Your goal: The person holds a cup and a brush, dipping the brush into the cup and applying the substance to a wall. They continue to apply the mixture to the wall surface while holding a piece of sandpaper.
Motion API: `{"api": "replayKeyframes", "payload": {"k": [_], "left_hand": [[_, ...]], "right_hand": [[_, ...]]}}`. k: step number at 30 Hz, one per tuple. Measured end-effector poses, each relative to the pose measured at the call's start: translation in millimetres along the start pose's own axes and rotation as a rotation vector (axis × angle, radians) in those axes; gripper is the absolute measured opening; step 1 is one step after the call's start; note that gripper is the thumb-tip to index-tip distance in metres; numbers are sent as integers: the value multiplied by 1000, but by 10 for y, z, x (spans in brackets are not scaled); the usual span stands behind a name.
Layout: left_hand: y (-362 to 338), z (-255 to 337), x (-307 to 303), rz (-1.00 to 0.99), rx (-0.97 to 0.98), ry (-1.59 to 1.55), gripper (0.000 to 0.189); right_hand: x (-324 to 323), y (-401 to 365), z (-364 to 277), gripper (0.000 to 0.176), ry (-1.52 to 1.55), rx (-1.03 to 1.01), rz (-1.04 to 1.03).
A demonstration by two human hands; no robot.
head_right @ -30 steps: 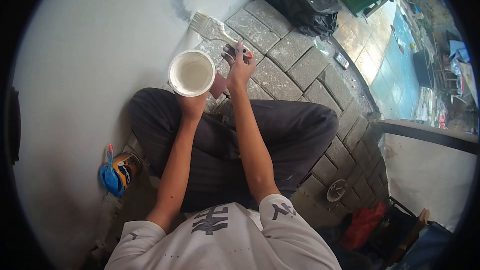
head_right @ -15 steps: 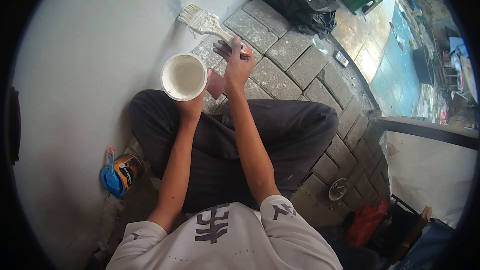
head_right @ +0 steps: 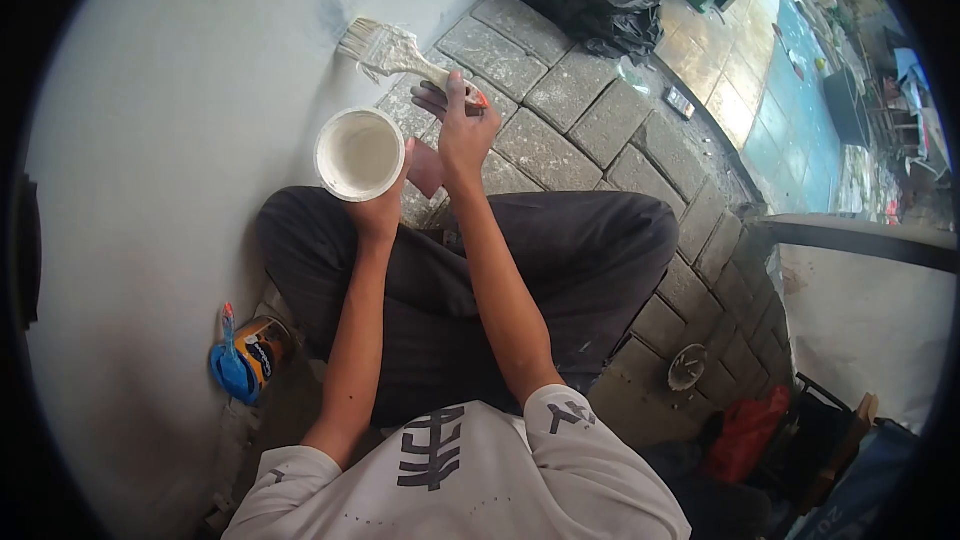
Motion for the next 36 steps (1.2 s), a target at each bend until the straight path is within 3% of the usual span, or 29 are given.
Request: {"api": "replayKeyframes", "payload": {"k": [4, 9, 13, 15, 20, 24, 28, 31, 36], "left_hand": [[-3, -20, 15, -19, -57, -50, 46], [-15, -91, 17, -35, -96, -55, 47], [93, 113, -37, -28, -90, -45, 50], [138, 92, -75, -11, -200, -127, 54], [180, 97, -97, 51, -221, -276, 48], [174, 136, -94, 45, -195, -231, 45], [167, 128, -72, 31, -177, -193, 45], [162, 102, -80, 44, -135, -154, 48], [139, -16, -86, 30, -228, -163, 56]], "right_hand": [[-207, -28, 271, 30, -37, 34, 43], [29, 8, -31, 32, -121, -1, -22], [320, 70, -469, 32, -12, -64, -83], [343, 141, -460, 34, 179, -61, -78], [103, 180, -28, 32, 218, -20, -47], [-258, 82, 269, 26, 5, 15, -3], [-206, 76, 112, 28, -196, -26, -21], [157, 87, -293, 29, -168, -117, -93], [509, 77, -699, 29, 156, -60, -163]]}}
Point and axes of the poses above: each hand's wrist, its own y-axis towards the middle knuckle, its own x-axis out of the palm, z = x × y, the point moved 8 cm from there along y, towards the middle knuckle, and after that the axes turned 15 degrees about -z, right-handed, at the moved point
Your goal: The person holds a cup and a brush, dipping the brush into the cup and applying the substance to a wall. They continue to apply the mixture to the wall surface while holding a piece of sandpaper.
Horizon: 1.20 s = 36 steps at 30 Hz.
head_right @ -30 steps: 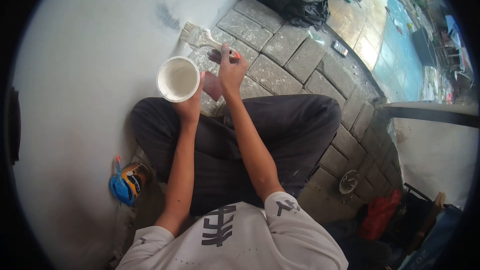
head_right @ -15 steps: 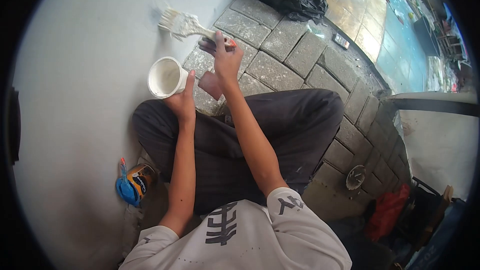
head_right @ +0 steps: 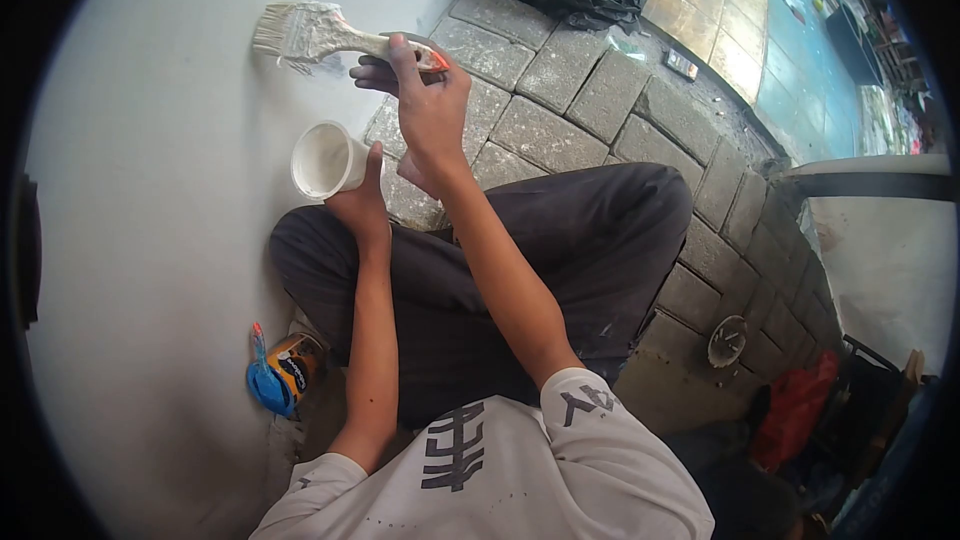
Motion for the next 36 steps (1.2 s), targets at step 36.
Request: {"api": "replayKeyframes", "payload": {"k": [36], "left_hand": [[-15, -3, 8, 7, 20, 67, 65]], "right_hand": [[-103, -52, 156, 31, 59, 30, 23]]}}
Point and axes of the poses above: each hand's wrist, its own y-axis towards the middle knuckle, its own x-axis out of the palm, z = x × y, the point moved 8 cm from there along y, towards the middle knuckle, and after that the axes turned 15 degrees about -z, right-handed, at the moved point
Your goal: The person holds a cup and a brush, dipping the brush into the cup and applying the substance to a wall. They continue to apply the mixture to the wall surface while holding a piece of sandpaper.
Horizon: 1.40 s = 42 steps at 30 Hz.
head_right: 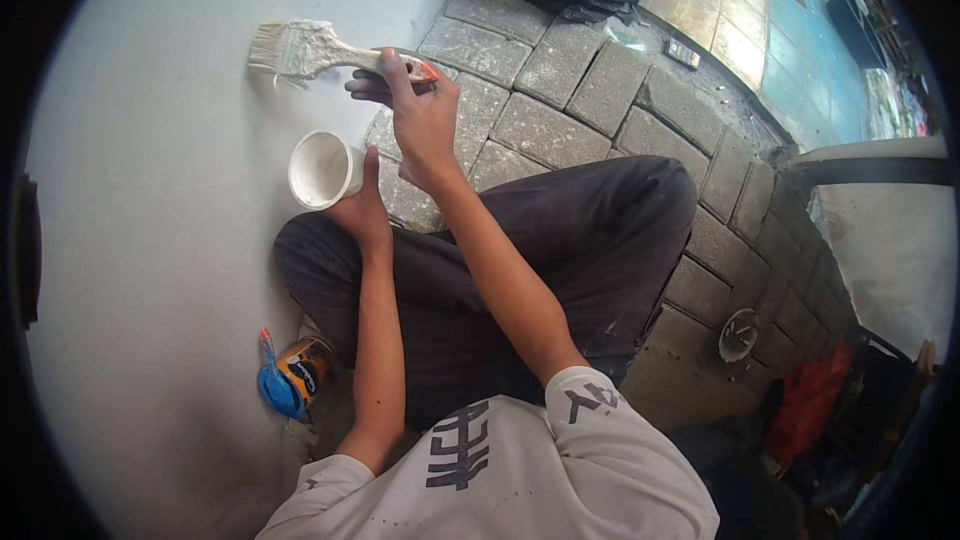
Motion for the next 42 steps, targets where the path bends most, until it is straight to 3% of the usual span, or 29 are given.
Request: {"api": "replayKeyframes", "payload": {"k": [7, 9, 14, 16, 21, 24, 33, 39, 42], "left_hand": [[8, -20, -18, 21, 4, -26, 68], [-2, 57, -14, 23, -8, -32, 68], [6, -49, -11, 24, -18, -77, 65], [2, -14, -23, 24, 29, 54, 64], [3, -23, -11, 17, 8, 2, 63], [2, -3, -11, 33, -2, -13, 63], [-4, -4, -12, 14, 11, 69, 63], [13, 21, 9, 23, -10, -51, 63], [17, 8, 13, 11, -23, -29, 64]], "right_hand": [[-680, -122, 724, 31, -38, 69, 121], [-916, -181, 764, 31, -264, 99, 117], [-523, -81, 311, 30, -236, 42, 77], [-254, -63, 190, 31, -18, 37, 52], [-576, -102, 646, 30, -28, 42, 40], [-996, -212, 819, 30, -345, 95, 85], [-259, 171, 107, 31, 66, -44, 23], [-860, -21, 728, 31, -100, 74, 126], [-891, -97, 616, 29, -127, 83, 153]]}}
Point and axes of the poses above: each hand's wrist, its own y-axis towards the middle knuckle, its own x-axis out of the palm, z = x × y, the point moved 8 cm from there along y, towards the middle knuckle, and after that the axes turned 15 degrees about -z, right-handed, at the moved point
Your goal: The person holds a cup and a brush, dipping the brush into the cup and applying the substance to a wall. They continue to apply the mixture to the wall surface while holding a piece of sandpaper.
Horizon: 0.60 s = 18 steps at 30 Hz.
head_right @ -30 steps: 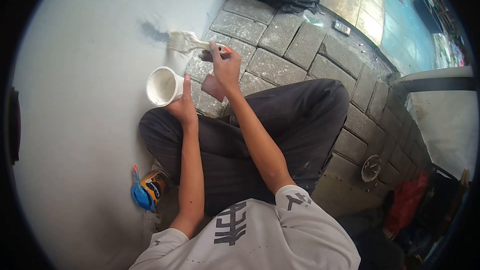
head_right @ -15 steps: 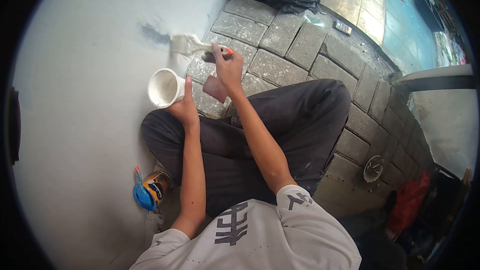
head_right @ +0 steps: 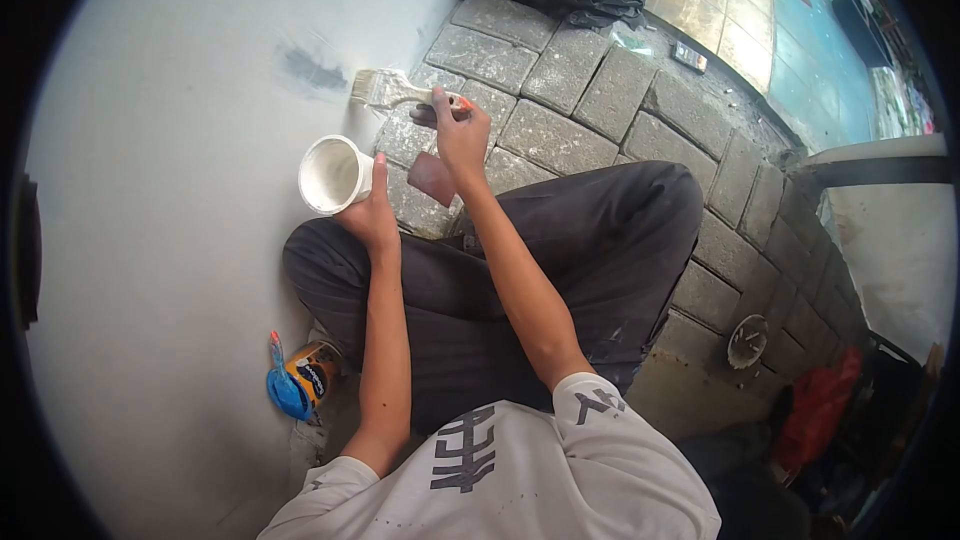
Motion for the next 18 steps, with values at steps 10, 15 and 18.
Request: {"api": "replayKeyframes", "payload": {"k": [10, 15, 18], "left_hand": [[-5, -10, 10, -4, -3, 12, 63], [5, 0, 24, -22, -12, 0, 60], [-3, -49, -6, -14, -21, -17, 57]], "right_hand": [[417, 176, -235, 32, 152, -66, -75], [-82, 42, 27, 31, 8, 39, 18], [195, 37, -245, 31, 96, 52, -36]]}}
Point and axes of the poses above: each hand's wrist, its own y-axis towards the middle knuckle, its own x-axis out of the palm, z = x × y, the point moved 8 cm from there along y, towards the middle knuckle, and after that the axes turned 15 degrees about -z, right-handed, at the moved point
